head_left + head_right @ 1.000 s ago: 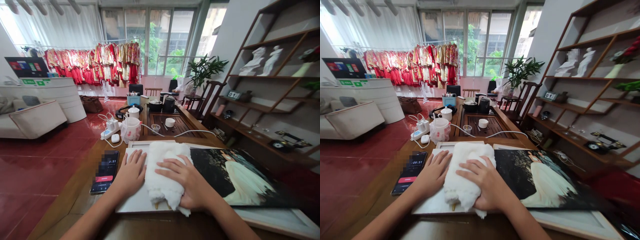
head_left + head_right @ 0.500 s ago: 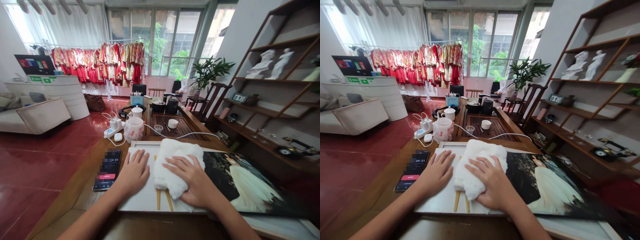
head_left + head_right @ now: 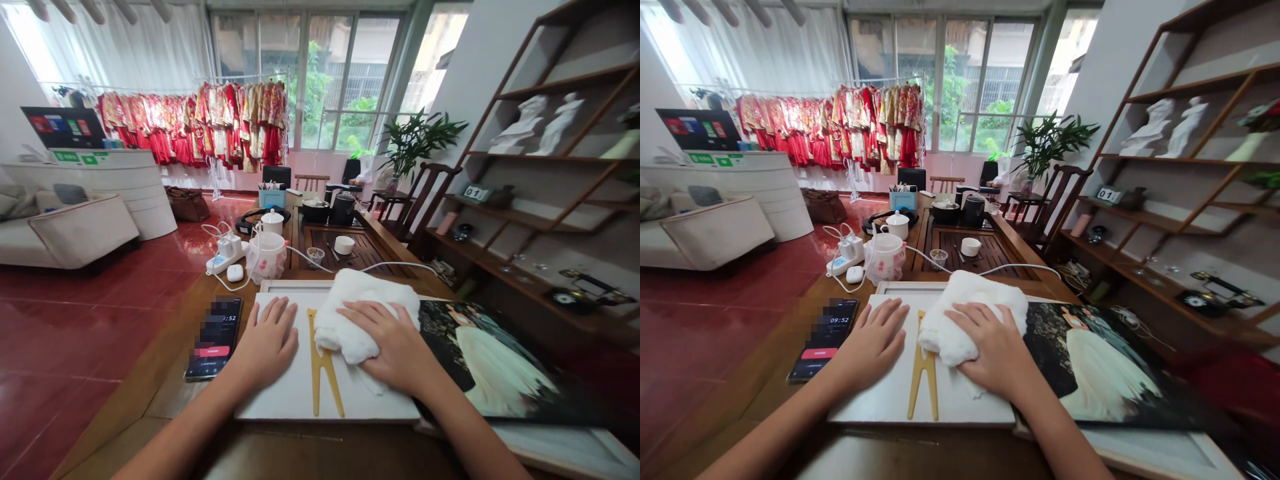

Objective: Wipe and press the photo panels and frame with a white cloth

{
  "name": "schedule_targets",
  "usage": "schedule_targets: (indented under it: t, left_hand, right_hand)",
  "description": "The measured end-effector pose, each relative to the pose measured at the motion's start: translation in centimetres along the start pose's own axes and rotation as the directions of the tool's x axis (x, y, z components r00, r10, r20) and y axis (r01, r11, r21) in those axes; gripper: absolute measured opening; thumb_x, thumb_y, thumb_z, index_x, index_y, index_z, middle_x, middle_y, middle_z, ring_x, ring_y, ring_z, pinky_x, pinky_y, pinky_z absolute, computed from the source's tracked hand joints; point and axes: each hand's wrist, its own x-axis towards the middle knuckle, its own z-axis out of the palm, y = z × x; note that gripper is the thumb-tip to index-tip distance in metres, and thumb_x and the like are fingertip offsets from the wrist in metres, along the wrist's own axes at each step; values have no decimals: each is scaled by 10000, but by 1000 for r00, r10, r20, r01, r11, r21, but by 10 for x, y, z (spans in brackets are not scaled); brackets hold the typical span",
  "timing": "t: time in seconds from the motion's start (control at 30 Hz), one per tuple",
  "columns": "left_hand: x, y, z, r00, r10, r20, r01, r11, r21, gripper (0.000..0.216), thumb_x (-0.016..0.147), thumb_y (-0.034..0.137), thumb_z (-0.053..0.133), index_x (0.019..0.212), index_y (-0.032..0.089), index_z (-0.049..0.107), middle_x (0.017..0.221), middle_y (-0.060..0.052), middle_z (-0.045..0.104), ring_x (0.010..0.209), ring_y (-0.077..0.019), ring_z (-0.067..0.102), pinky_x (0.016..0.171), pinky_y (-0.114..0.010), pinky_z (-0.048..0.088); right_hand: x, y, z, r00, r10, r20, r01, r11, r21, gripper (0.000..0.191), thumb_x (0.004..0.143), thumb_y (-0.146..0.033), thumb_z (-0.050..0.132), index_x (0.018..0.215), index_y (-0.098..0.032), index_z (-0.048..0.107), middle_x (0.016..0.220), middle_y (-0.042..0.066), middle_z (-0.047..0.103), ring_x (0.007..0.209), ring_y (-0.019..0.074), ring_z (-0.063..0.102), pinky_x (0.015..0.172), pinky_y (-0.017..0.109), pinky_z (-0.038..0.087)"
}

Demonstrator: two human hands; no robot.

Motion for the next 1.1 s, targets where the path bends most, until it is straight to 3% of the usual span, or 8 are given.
schedule_targets:
  t: [0.17, 0.5, 0.6, 0.83, 1.1]
  left_hand:
    - [0, 0, -1, 1000, 0, 2, 0, 1000, -7, 470, 974, 362, 282, 1419, 235, 363, 1513, -57, 327, 1417, -247, 211, 1149, -527, 154]
    - [1, 1, -3, 1000, 2, 20, -2, 1000, 5, 462, 971, 352, 297, 1411, 238, 379, 1514, -56, 323, 1415, -246, 220, 1149, -525, 159]
    - [1, 0, -2, 1000, 2, 18, -2, 1000, 12, 467, 970, 358, 298, 1414, 235, 373, 1513, -62, 325, 1415, -251, 218, 1145, -534, 162]
    - [1, 0, 0, 1000, 1, 6, -1, 1000, 9, 471, 974, 373, 279, 1418, 242, 365, 1512, -64, 326, 1415, -246, 220, 1142, -538, 166]
    - [-1, 0, -1, 1000, -3, 2, 3, 1000, 5, 472, 972, 364, 281, 1421, 241, 359, 1514, -62, 323, 1415, -238, 220, 1148, -531, 158]
  right_hand:
    - [-2, 0, 2, 1000, -2, -11, 2, 1000, -28, 607, 727, -302, 529, 1330, -259, 485, 1374, 88, 512, 1212, 322, 436, 973, 549, 215]
    - [-2, -23, -1, 955, -278, 100, 260, 952, 164, 692, 692, -369, 576, 1363, -373, 406, 1427, -3, 458, 1277, 285, 390, 1033, 523, 101]
    - [-1, -19, -2, 970, -226, 92, 209, 963, 169, 674, 670, -340, 584, 1330, -362, 449, 1405, 6, 481, 1255, 279, 418, 1030, 507, 130]
    - [0, 0, -4, 1000, 24, 3, -24, 998, 56, 577, 709, -303, 548, 1285, -284, 515, 1338, 70, 540, 1200, 300, 455, 976, 516, 230]
    - [-3, 0, -1, 999, 37, -29, -36, 999, 15, 554, 712, -285, 544, 1265, -262, 533, 1313, 91, 554, 1182, 314, 453, 959, 528, 238]
